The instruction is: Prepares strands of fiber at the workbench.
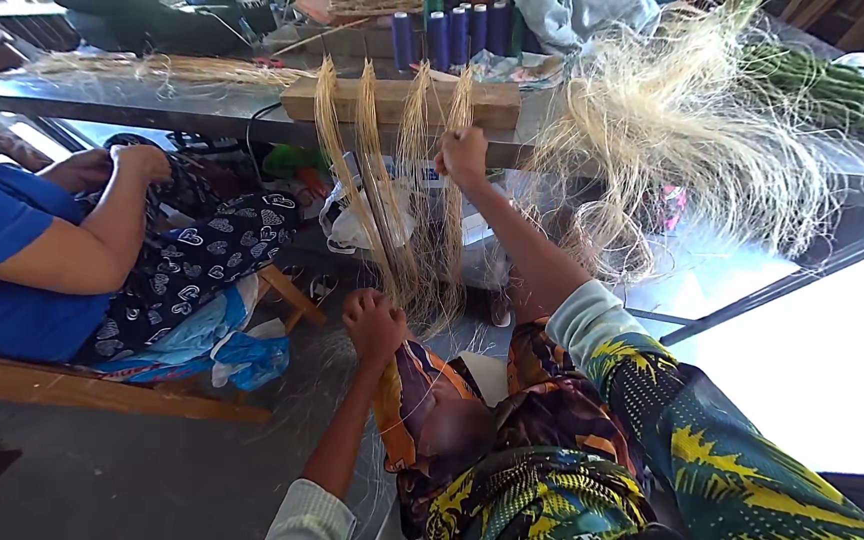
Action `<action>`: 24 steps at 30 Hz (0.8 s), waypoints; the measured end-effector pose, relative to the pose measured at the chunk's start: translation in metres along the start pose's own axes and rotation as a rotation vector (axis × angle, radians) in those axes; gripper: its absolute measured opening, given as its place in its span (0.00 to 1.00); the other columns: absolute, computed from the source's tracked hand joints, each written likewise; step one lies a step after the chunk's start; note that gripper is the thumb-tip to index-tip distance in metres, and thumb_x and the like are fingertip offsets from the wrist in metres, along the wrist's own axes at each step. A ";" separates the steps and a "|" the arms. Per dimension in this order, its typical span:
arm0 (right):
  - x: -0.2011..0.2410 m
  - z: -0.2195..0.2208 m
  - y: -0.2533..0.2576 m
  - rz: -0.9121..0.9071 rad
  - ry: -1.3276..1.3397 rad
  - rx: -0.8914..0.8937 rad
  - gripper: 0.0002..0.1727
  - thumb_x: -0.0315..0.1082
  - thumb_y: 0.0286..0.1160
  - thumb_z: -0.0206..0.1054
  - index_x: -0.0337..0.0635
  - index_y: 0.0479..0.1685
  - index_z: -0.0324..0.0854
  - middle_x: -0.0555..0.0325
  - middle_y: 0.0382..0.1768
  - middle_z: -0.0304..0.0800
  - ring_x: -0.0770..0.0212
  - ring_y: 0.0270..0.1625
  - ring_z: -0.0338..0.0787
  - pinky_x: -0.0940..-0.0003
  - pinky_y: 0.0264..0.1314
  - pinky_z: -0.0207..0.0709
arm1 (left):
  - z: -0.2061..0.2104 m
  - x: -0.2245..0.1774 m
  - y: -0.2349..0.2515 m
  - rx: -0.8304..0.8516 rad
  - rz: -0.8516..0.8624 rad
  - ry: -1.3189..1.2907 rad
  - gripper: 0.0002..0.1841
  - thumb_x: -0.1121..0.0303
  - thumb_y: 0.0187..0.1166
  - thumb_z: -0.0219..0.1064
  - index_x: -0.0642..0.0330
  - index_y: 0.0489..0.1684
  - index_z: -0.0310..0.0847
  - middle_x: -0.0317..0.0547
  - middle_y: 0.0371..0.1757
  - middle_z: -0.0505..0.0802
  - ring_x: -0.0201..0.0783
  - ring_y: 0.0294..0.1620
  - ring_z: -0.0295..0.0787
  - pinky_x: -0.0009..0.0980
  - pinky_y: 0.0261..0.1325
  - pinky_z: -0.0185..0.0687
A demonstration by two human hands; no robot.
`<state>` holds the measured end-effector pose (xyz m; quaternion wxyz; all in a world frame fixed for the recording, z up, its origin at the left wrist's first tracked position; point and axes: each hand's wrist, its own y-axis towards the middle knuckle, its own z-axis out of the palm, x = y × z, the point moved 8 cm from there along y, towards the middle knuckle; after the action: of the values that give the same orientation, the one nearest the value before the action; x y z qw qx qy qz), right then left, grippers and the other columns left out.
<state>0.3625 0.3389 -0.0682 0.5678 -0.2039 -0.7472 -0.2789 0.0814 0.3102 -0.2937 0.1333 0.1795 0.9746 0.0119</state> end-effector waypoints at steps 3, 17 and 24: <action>-0.023 0.032 -0.024 0.047 0.020 0.086 0.16 0.32 0.89 0.53 0.28 0.55 0.82 0.46 0.33 0.92 0.58 0.30 0.93 0.59 0.40 0.90 | 0.000 0.000 -0.001 -0.021 0.019 -0.050 0.23 0.49 0.80 0.63 0.47 0.68 0.87 0.54 0.84 0.75 0.62 0.89 0.55 0.69 0.82 0.48; 0.042 0.196 -0.154 -0.201 0.120 0.536 0.18 0.31 0.92 0.49 0.27 0.59 0.80 0.40 0.40 0.93 0.48 0.43 0.96 0.48 0.51 0.90 | -0.010 0.032 0.001 -0.217 0.238 -0.464 0.20 0.63 0.84 0.52 0.59 0.53 0.93 0.57 0.70 0.87 0.63 0.77 0.72 0.72 0.73 0.55; 0.052 0.239 -0.197 -0.291 0.208 0.578 0.18 0.28 0.91 0.49 0.24 0.60 0.81 0.35 0.47 0.92 0.43 0.49 0.95 0.44 0.57 0.87 | 0.000 0.070 -0.025 -0.367 0.364 -0.641 0.21 0.69 0.85 0.51 0.78 0.66 0.77 0.72 0.68 0.82 0.56 0.75 0.77 0.44 0.82 0.66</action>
<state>0.0503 0.3434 -0.1027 0.6296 0.1041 -0.7545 -0.1531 0.0094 0.3116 -0.3132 0.4559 0.3166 0.8177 0.1524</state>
